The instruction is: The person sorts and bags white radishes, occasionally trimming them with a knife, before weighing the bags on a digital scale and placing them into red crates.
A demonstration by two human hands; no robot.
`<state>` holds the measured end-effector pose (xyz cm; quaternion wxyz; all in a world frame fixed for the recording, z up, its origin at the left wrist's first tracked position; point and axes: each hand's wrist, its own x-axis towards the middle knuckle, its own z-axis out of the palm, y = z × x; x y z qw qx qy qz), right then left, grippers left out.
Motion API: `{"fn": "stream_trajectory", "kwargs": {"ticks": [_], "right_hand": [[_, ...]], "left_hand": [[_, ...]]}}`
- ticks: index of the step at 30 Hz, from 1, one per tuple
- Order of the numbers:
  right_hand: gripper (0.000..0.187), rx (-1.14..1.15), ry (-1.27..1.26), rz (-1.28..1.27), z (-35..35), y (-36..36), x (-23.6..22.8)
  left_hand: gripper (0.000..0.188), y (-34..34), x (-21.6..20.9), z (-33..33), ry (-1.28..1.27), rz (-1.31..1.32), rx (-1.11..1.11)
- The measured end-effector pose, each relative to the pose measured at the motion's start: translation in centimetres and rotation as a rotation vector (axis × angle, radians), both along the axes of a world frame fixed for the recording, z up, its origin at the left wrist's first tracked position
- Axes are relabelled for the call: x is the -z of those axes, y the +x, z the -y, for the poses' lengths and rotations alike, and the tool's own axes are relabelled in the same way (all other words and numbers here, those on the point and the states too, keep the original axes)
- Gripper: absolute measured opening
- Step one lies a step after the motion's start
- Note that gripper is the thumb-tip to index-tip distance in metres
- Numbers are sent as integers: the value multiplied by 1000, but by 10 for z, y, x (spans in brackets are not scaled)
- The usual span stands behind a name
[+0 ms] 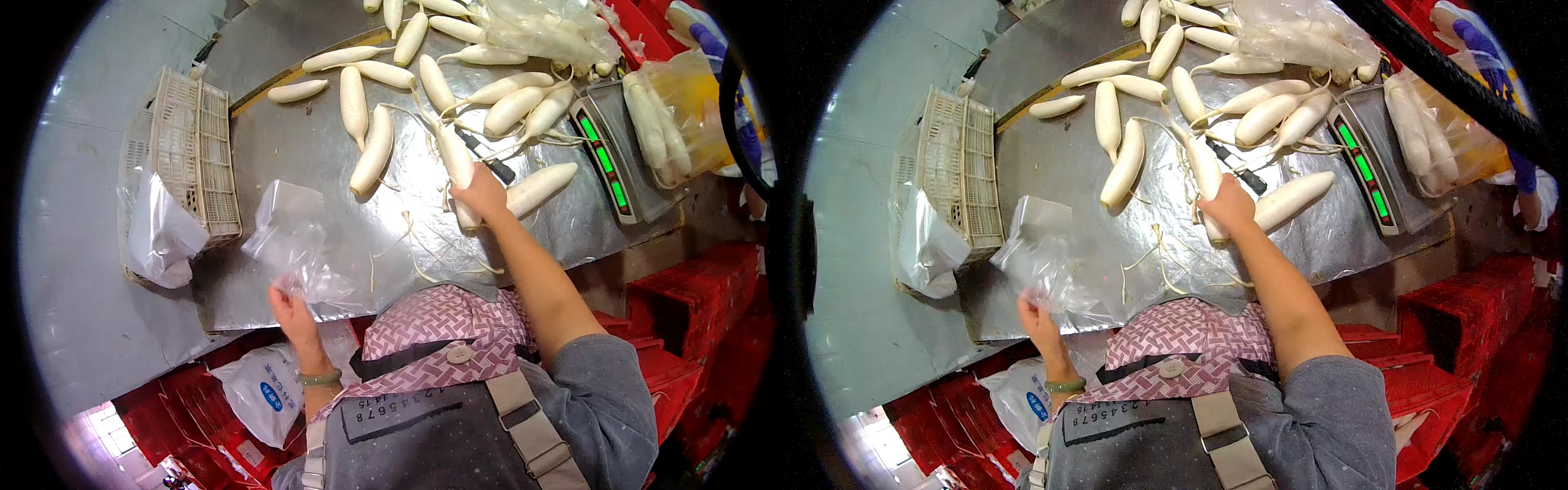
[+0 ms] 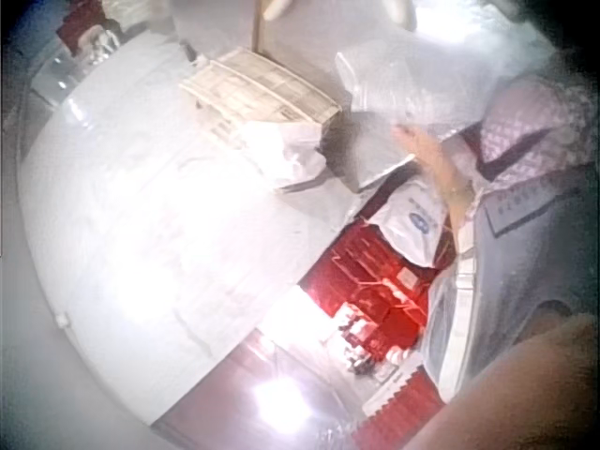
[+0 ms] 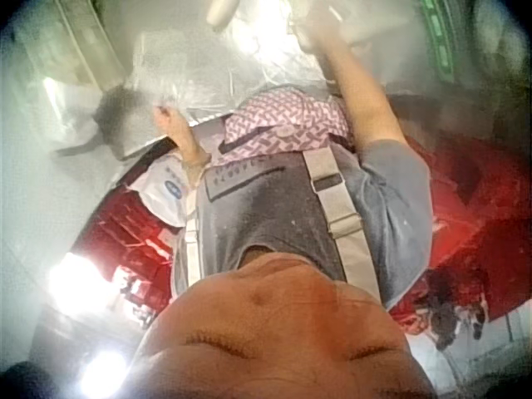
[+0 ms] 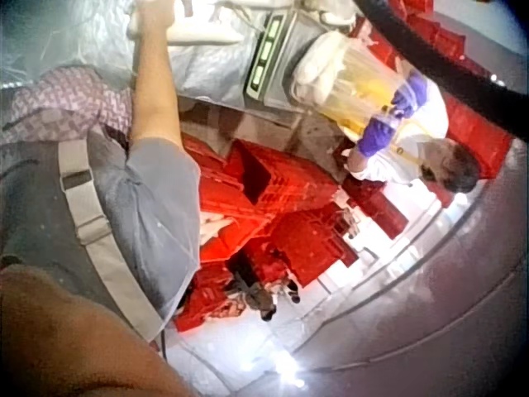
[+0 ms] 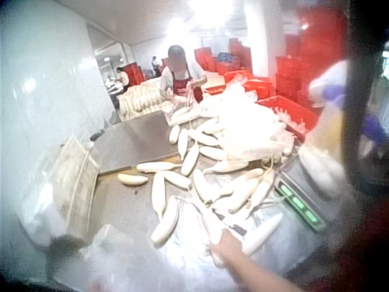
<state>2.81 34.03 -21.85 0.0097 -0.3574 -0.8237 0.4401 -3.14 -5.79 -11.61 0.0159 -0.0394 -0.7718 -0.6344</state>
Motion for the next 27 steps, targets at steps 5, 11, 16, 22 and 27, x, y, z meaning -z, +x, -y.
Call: {"fn": "stream_trajectory", "kwargs": {"ticks": [5, 11, 16, 22, 27], "right_hand": [[63, 53, -1067, -311, 14, 30, -65], [76, -71, -1339, -766, 52, 68, -131], [83, -52, -1308, -762, 66, 84, -163], [92, 35, -989, -675, 90, 92, -170], [95, -92, -888, -608, 103, 98, -153]], "left_hand": [[33, -13, 0, -7, -128, -60, 41], [31, -31, 11, -26, -229, -23, 179], [44, -46, 31, -47, -314, 95, 378], [53, -29, -47, -103, -302, -13, 588], [55, -13, -89, -155, 219, 72, 812]]}}
